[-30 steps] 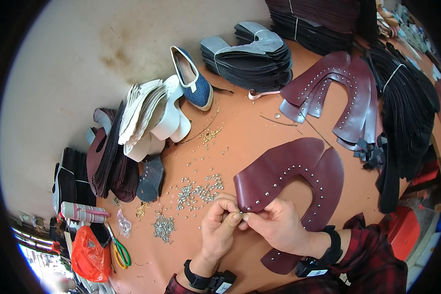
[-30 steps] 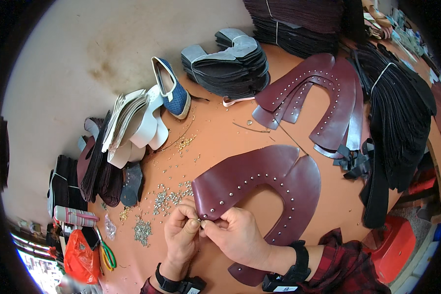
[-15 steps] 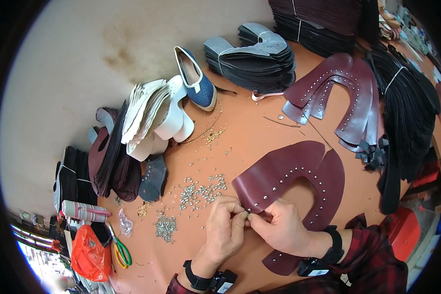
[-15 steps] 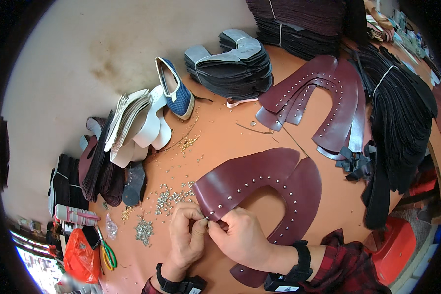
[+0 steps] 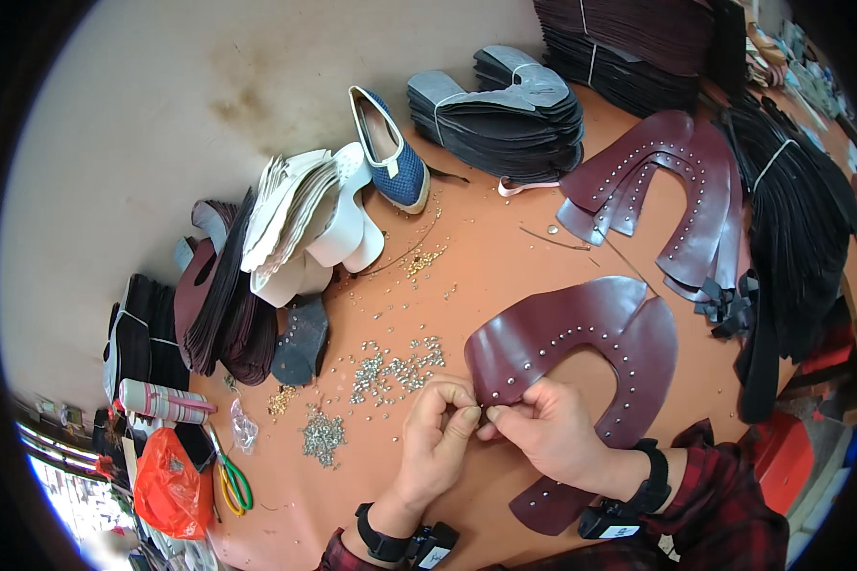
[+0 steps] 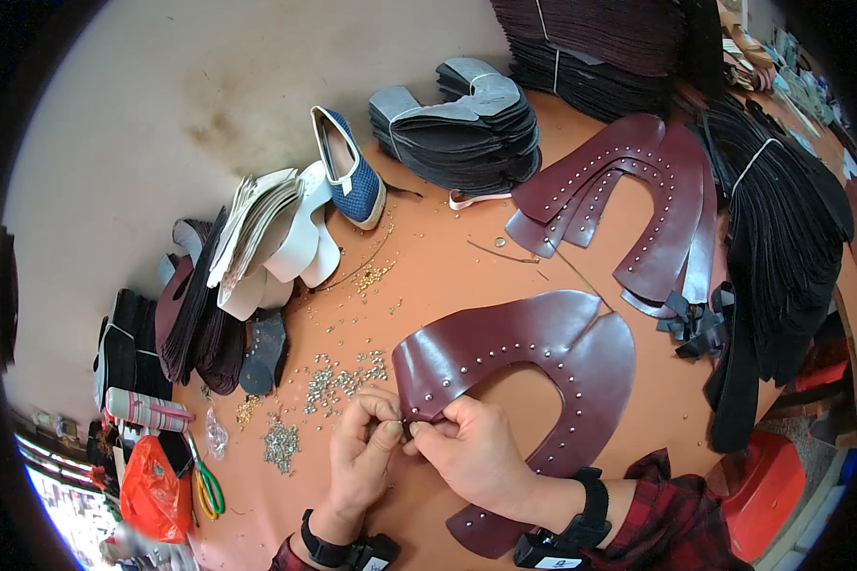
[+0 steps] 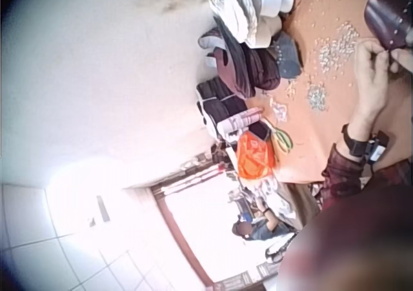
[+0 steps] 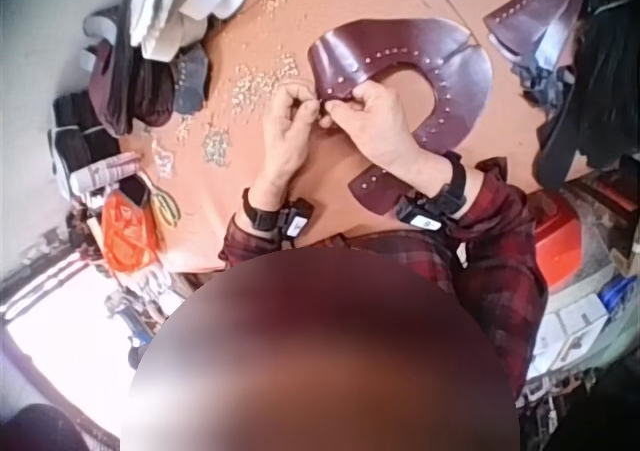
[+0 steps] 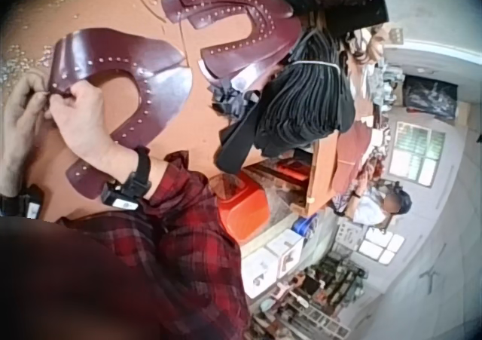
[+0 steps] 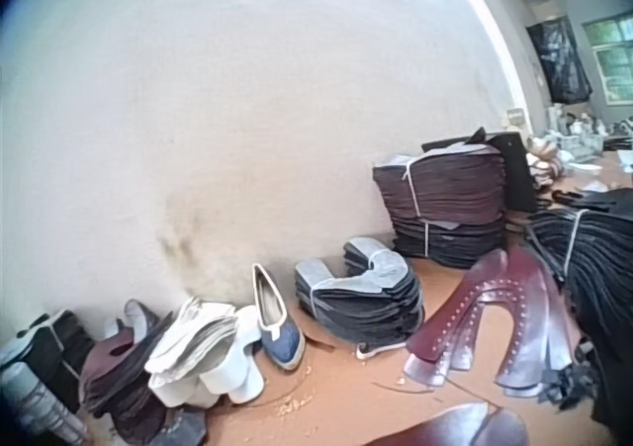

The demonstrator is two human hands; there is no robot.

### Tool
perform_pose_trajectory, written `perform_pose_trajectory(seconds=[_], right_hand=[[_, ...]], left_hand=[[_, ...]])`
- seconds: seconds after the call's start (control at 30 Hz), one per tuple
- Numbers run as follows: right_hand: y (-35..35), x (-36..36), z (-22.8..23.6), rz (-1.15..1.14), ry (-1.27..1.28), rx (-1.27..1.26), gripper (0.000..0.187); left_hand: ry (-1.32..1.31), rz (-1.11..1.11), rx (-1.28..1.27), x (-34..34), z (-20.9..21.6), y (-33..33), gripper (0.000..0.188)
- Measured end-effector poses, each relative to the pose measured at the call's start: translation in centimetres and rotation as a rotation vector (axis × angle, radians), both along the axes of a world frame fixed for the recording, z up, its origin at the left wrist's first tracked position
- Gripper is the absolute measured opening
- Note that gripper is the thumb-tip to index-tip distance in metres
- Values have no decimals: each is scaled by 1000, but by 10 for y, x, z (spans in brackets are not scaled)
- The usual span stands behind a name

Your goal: Attaching small metal studs or rivets to a leather shoe upper.

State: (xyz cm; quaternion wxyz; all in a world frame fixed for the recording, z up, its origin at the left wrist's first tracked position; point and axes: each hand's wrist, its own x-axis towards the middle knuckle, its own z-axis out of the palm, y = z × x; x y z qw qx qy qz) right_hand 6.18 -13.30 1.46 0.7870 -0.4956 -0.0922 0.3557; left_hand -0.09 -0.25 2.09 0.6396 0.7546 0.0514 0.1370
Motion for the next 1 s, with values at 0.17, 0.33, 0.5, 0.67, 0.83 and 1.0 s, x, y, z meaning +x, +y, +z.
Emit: perform_pose_trajectory(seconds=[0.17, 0.33, 0.5, 0.67, 0.83, 1.0], right_hand=[[0, -2, 2, 2, 22, -22, 12], [0, -2, -5, -44, -134, -74, 11], [3, -4, -8, -97, -275, -114, 11], [-1, -2, -10, -125, -491, -152, 9], [-3, -4, -4, -107, -454, -157, 8], [2, -4, 8, -77, -301, -46, 9]], left_hand=[[67, -41, -201, -2, 4, 0, 4], [81, -96, -336, 2, 1, 1, 4], [102, -118, -420, 3, 0, 6, 6], [127, -107, -546, 4, -4, 4, 6], [121, 24, -485, 3, -3, -7, 6], [132, 72, -470, 3, 4, -7, 5]])
